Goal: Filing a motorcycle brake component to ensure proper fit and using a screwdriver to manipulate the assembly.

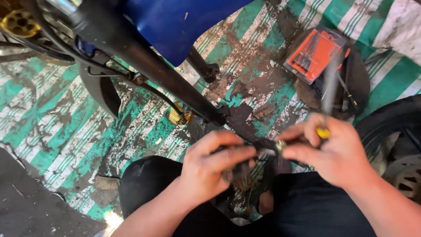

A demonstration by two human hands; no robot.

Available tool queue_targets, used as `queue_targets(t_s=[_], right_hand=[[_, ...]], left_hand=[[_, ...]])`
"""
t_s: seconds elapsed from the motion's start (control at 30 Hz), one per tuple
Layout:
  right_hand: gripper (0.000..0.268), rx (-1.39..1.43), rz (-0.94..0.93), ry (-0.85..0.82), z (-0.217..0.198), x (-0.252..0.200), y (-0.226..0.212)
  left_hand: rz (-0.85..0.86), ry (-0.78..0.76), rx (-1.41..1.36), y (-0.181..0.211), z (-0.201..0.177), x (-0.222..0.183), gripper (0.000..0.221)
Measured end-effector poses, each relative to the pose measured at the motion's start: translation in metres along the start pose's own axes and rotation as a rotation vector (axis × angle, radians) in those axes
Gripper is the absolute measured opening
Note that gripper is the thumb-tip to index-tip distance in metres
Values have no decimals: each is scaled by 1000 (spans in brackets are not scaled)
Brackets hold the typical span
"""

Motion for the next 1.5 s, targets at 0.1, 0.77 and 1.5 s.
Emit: queue_targets(t_s=[0.1,0.77,1.5], right_hand=[[51,77,90,3,5,11,20],[45,573,90,98,37,35,66],[32,-170,678,685,-242,92,330]], left_hand=[[-134,-9,11,-5,7,-4,27],[-173,136,-217,-29,31,-17,20],[-423,-60,-72,-13,4,-6,23]])
Point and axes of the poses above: each hand's wrist, its own x-axis towards the middle knuckle, its own z-axis out of the palm, y = z × x, the point moved 1 cm from there along x, towards the middle knuckle
